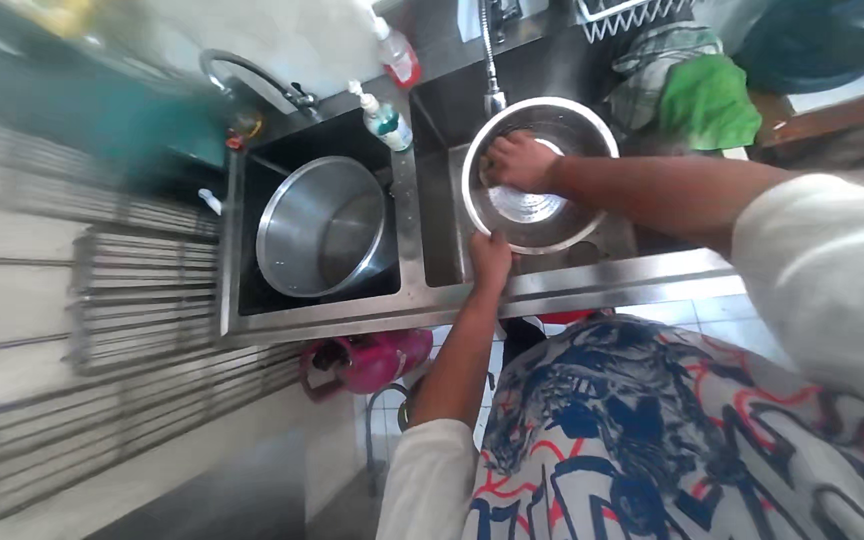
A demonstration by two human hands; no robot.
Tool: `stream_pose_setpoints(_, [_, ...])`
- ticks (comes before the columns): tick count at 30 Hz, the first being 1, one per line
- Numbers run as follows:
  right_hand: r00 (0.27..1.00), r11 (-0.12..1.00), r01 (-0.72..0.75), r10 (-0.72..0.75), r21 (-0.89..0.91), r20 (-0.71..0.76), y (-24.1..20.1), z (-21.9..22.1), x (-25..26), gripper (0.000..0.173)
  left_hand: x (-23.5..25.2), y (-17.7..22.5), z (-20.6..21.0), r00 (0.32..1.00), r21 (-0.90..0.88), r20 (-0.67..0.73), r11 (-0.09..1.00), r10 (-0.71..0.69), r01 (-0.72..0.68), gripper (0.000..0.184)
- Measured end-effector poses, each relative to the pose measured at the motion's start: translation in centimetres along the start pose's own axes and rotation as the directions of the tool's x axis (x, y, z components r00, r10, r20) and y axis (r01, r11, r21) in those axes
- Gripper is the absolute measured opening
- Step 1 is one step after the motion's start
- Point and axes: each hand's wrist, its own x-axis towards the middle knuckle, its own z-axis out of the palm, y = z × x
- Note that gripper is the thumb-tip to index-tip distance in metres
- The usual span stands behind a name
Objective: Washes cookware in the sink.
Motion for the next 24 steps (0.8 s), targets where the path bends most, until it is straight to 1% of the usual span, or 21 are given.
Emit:
stream_pose_setpoints(1, [0.988, 0.993, -0.118, 0.12, -0.022, 0.1, 0.2, -1.1, 0.3, 0.024, -0.2, -0.2, -0.2, 1.0, -0.039, -0.021, 0.999, -0.012, 0.012, 0.027])
stream_pose_setpoints(2, [0.945, 0.97, -0.239, 0.243, -0.045, 0.218, 0.1, -2.3, 0.4, 0.025, -0.2, -0.4, -0.4, 0.998, -0.078, -0.051, 0.997, -0.027, 0.023, 0.027])
stream_pose_setpoints(3, [0.875, 0.933, -0.351, 0.356, -0.077, 0.327, -0.3, -3.0, 0.3, 0.024, -0.1, -0.6, -0.4, 0.996, -0.115, -0.085, 0.993, -0.039, 0.03, 0.026])
stream_pose_setpoints(4, [0.787, 0.884, -0.459, 0.453, -0.094, 0.419, -0.8, -3.3, 0.0, 0.022, 0.0, -0.7, -0.4, 0.993, -0.138, -0.111, 0.99, -0.051, 0.035, 0.025])
stream_pose_setpoints(5, [0.691, 0.824, -0.559, 0.526, -0.095, 0.496, -1.4, -3.3, -0.6, 0.018, 0.2, -0.9, -0.2, 0.99, -0.145, -0.128, 0.989, -0.055, 0.036, 0.024])
stream_pose_setpoints(6, [0.604, 0.77, -0.633, 0.555, -0.079, 0.572, -2.1, -3.3, -1.3, 0.018, 0.4, -1.1, 0.0, 0.989, -0.142, -0.137, 0.989, -0.05, 0.03, 0.024])
stream_pose_setpoints(7, [0.561, 0.751, -0.659, 0.532, -0.046, 0.635, -2.7, -3.2, -2.0, 0.021, 0.7, -1.3, 0.3, 0.988, -0.125, -0.149, 0.992, -0.037, 0.019, 0.024])
stream_pose_setpoints(8, [0.567, 0.765, -0.644, 0.467, 0.012, 0.679, -3.4, -3.1, -2.6, 0.026, 0.9, -1.4, 0.5, 0.987, -0.096, -0.155, 0.995, -0.028, 0.013, 0.025])
stream_pose_setpoints(9, [0.607, 0.777, -0.62, 0.389, 0.108, 0.693, -3.9, -2.8, -2.8, 0.03, 1.1, -1.4, 0.7, 0.987, -0.063, -0.159, 0.998, -0.023, 0.013, 0.026])
stream_pose_setpoints(10, [0.677, 0.754, -0.609, 0.333, 0.246, 0.657, -4.3, -1.5, -2.8, 0.031, 1.4, -1.4, 1.0, 0.986, -0.03, -0.163, 0.999, -0.022, 0.017, 0.028])
stream_pose_setpoints(12, [0.81, 0.606, -0.579, 0.353, 0.545, 0.468, -4.9, 2.2, -2.4, 0.022, 1.8, -1.4, 1.4, 0.984, 0.003, -0.176, 1.0, -0.026, 0.027, 0.031])
stream_pose_setpoints(13, [0.839, 0.562, -0.544, 0.368, 0.623, 0.4, -4.9, 3.4, -2.0, 0.018, 2.0, -1.4, 1.4, 0.981, -0.011, -0.19, 1.0, -0.024, 0.022, 0.03])
stream_pose_setpoints(14, [0.849, 0.56, -0.528, 0.366, 0.638, 0.381, -4.8, 3.7, -2.0, 0.018, 2.1, -1.4, 1.3, 0.981, -0.046, -0.192, 0.999, -0.024, 0.015, 0.03])
stream_pose_setpoints(15, [0.83, 0.593, -0.555, 0.346, 0.583, 0.437, -4.6, 2.8, -2.1, 0.02, 2.0, -1.4, 1.2, 0.981, -0.076, -0.189, 0.997, -0.031, 0.017, 0.03])
stream_pose_setpoints(16, [0.78, 0.657, -0.596, 0.336, 0.462, 0.528, -4.4, 1.3, -2.3, 0.025, 2.0, -1.5, 1.1, 0.98, -0.083, -0.195, 0.996, -0.03, 0.014, 0.029])
stream_pose_setpoints(17, [0.71, 0.705, -0.631, 0.358, 0.323, 0.606, -4.0, -0.1, -2.5, 0.03, 2.0, -1.5, 1.0, 0.98, -0.075, -0.198, 0.997, -0.027, 0.012, 0.029])
stream_pose_setpoints(18, [0.641, 0.717, -0.667, 0.415, 0.201, 0.646, -3.5, -1.0, -2.7, 0.032, 2.0, -1.6, 0.9, 0.98, -0.055, -0.197, 0.998, -0.027, 0.017, 0.029])
stream_pose_setpoints(19, [0.598, 0.711, -0.694, 0.486, 0.109, 0.637, -2.8, -1.5, -2.9, 0.028, 1.8, -1.6, 1.0, 0.983, -0.035, -0.179, 0.999, -0.038, 0.032, 0.029])
stream_pose_setpoints(20, [0.589, 0.713, -0.7, 0.537, 0.049, 0.604, -1.8, -1.7, -2.9, 0.025, 1.6, -1.3, 1.2, 0.986, -0.023, -0.149, 0.997, -0.072, 0.07, 0.03])
stream_pose_setpoints(22, [0.653, 0.756, -0.654, 0.559, 0.009, 0.512, 0.2, -1.7, -2.4, 0.027, 1.5, -0.6, 1.3, 0.977, -0.036, -0.092, 0.981, -0.191, 0.188, 0.031])
stream_pose_setpoints(24, [0.712, 0.774, -0.631, 0.553, 0.05, 0.433, 0.3, -3.5, -0.9, 0.033, 2.0, -0.3, 1.0, 0.96, -0.057, -0.075, 0.963, -0.269, 0.265, 0.032])
